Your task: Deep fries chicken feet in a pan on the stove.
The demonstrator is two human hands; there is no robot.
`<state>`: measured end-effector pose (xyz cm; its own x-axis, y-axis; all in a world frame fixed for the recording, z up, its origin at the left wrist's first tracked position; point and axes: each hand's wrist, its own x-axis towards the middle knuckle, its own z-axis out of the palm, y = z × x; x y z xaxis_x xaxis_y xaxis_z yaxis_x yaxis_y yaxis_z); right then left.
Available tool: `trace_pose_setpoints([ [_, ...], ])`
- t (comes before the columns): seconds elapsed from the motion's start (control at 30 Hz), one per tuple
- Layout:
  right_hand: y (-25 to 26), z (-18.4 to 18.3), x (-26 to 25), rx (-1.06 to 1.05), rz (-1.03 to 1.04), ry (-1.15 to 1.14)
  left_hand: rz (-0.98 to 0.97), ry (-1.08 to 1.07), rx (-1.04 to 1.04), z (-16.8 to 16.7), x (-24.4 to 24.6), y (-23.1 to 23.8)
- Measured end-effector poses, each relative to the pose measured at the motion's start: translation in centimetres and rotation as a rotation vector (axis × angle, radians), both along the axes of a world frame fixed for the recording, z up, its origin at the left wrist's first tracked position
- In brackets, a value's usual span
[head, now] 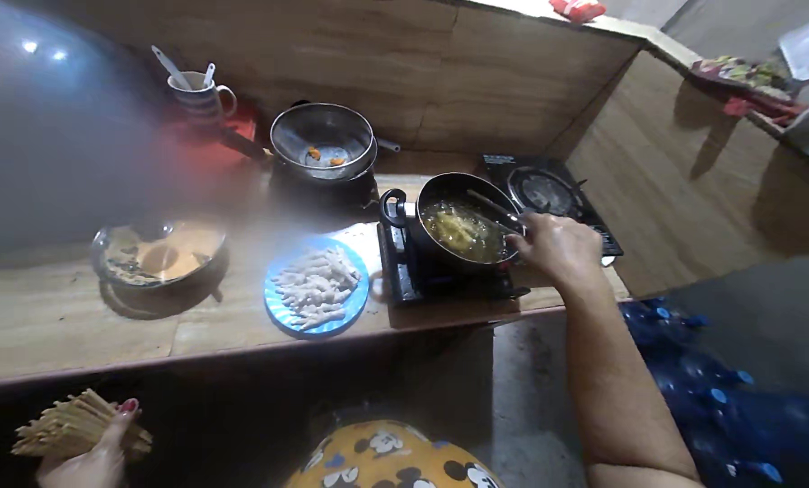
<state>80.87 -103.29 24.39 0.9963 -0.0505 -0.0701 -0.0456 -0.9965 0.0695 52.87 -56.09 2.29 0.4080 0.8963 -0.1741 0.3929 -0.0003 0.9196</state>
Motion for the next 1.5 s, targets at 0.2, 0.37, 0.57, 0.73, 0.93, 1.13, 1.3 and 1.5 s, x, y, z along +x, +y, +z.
trace_pose_setpoints([
  [0.2,8.0,-5.0,-5.6,0.15,0.399,0.019,0.071,-0.045,-0.014,0.1,-1.1,0.0],
  [0.37,14.1,-10.0,-4.8,0.055,0.34,0.344,0.104,-0.051,-0.001,-0.2,-2.2,0.6],
  [0.57,16.6,-11.4,-4.2,0.038,0.306,0.415,0.142,-0.014,-0.034,-0.9,-3.5,0.8],
  [0.73,16.3,-12.9,-3.3,0.079,0.327,0.408,0.098,-0.013,-0.044,-1.3,-3.5,0.9],
  [0.93,13.6,-10.4,-3.8,0.141,0.327,0.27,0.018,-0.079,-0.068,-2.3,-2.2,1.5],
  [1.13,7.0,-2.1,-5.6,0.151,0.337,-0.096,-0.02,-0.066,-0.056,-1.6,-0.8,0.8],
  [1.3,3.2,0.9,-2.6,0.002,0.004,0.017,-0.019,-0.022,-0.062,-1.8,-0.1,0.6],
  [1.5,3.9,-2.3,1.7,-0.07,-0.113,0.26,-0.04,-0.008,-0.036,-1.3,0.1,0.2],
])
